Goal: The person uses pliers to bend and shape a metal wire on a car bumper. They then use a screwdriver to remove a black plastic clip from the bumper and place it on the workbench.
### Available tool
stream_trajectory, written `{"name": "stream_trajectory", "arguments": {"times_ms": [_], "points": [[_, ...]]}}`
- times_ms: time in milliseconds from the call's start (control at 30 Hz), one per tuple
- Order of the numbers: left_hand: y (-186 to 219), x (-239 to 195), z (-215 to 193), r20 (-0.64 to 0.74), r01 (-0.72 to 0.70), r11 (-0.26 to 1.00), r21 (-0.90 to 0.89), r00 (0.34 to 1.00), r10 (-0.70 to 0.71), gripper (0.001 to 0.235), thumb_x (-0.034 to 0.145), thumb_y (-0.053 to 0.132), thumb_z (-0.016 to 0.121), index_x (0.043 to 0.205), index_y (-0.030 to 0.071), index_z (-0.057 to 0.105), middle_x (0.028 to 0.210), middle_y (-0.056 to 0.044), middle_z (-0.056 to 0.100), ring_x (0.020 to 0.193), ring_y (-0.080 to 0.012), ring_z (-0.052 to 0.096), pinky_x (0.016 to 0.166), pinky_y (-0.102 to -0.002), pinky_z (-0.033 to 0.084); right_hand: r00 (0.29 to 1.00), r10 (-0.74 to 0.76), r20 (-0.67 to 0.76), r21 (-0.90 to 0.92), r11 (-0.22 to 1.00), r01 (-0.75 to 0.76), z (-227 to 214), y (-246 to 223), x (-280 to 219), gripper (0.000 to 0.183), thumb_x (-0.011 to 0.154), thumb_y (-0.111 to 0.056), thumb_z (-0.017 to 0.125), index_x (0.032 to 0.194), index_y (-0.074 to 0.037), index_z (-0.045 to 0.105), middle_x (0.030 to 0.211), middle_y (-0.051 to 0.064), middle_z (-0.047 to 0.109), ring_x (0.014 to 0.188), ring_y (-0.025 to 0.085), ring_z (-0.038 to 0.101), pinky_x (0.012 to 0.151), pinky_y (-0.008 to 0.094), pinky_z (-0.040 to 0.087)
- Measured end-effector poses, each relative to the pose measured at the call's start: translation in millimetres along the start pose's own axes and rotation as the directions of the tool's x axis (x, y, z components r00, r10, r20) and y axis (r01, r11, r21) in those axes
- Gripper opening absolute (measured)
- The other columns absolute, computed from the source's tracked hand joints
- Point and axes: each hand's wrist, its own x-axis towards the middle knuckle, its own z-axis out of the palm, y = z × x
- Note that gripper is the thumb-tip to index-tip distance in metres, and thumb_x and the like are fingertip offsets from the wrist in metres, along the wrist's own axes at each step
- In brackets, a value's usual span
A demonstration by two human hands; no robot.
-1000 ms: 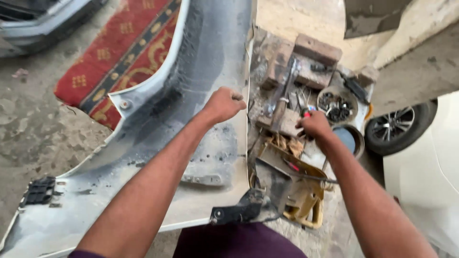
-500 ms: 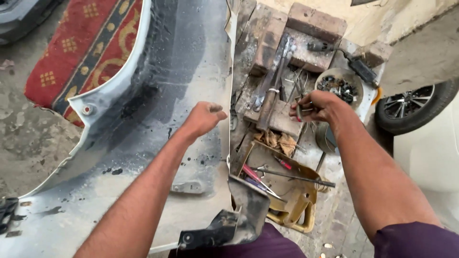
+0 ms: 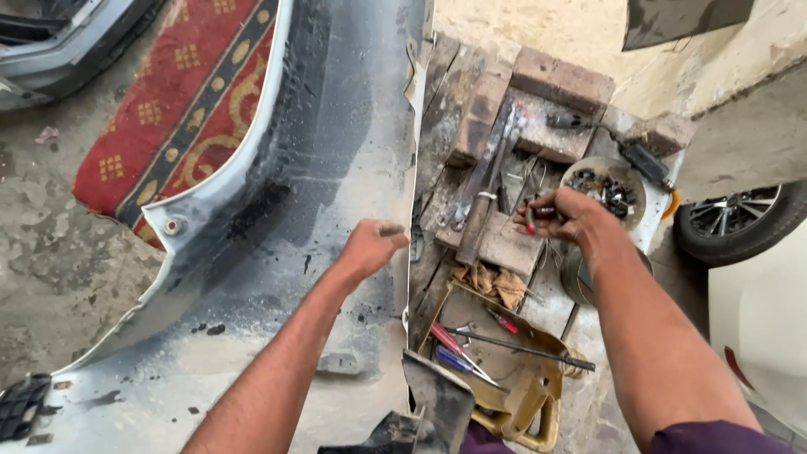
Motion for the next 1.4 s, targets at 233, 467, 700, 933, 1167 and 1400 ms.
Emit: {"name": "stream_trajectory", "arguments": {"times_ms": [233, 467, 700, 933, 1167, 1400], "points": [[19, 0, -8, -0.015, -0.001, 0.998, -0.060, 1.000, 0.000, 0.056, 0.085, 0.025, 0.073, 0.133, -0.003, 0.068, 0.131, -0.026, 0.069, 0.124, -0.0397, 0.066, 0.093, -0.044, 0.061, 0.996, -0.088, 0.004, 0.082, 0.993, 0.088, -7, 12, -4, 0.023, 0.097, -0.013, 0.059, 0.114, 0.002, 0.057, 0.098, 0.014, 0.063, 0.081, 0.029, 0.069, 0.065, 0.042, 0.060], [43, -14, 0, 0.005, -0.054, 0.984, -0.168, 0.998, 0.055, 0.050, 0.086, 0.022, 0.073, 0.130, -0.001, 0.071, 0.123, -0.025, 0.072, 0.111, -0.0342, 0.072, 0.080, -0.036, 0.065, 0.973, -0.231, 0.016, -0.102, 0.968, 0.231, 6, 29, -87, 0.024, 0.102, -0.024, 0.059, 0.105, 0.000, 0.059, 0.086, 0.013, 0.060, 0.067, 0.027, 0.064, 0.049, 0.034, 0.053], [66, -3, 17, 0.022, -0.112, 0.967, -0.230, 0.993, 0.120, 0.047, 0.085, 0.020, 0.074, 0.128, 0.002, 0.072, 0.120, -0.022, 0.074, 0.108, -0.0309, 0.073, 0.079, -0.036, 0.067, 0.955, -0.292, 0.054, -0.119, 0.947, 0.297, 44, 14, -168, 0.026, 0.100, -0.025, 0.065, 0.098, 0.000, 0.060, 0.080, 0.021, 0.060, 0.061, 0.035, 0.059, 0.040, 0.038, 0.045], [109, -17, 12, -0.036, -0.215, 0.895, -0.391, 0.975, 0.218, 0.062, 0.092, 0.023, 0.074, 0.147, 0.003, 0.056, 0.142, -0.023, 0.062, 0.133, -0.0370, 0.059, 0.106, -0.045, 0.057, 0.934, -0.307, 0.184, -0.107, 0.938, 0.330, 77, 9, -191, 0.023, 0.099, -0.021, 0.064, 0.090, -0.001, 0.059, 0.077, 0.015, 0.059, 0.056, 0.027, 0.057, 0.038, 0.032, 0.043], [145, -18, 20, 0.036, -0.240, 0.821, -0.517, 0.953, 0.301, 0.070, 0.091, 0.020, 0.074, 0.155, 0.010, 0.047, 0.156, -0.020, 0.051, 0.146, -0.0363, 0.046, 0.123, -0.049, 0.040, 0.920, -0.325, 0.217, -0.196, 0.909, 0.368, 94, -15, -217, 0.022, 0.098, -0.015, 0.065, 0.091, 0.005, 0.060, 0.076, 0.017, 0.059, 0.053, 0.028, 0.059, 0.037, 0.035, 0.048], [155, 8, 38, 0.016, -0.228, 0.756, -0.613, 0.953, 0.301, 0.064, 0.093, 0.019, 0.073, 0.152, 0.011, 0.051, 0.143, -0.019, 0.061, 0.136, -0.0348, 0.057, 0.120, -0.048, 0.041, 0.922, -0.335, 0.194, -0.084, 0.931, 0.356, 108, -20, -250, 0.022, 0.099, -0.017, 0.065, 0.093, 0.004, 0.062, 0.081, 0.014, 0.062, 0.056, 0.021, 0.059, 0.041, 0.028, 0.051]]}}
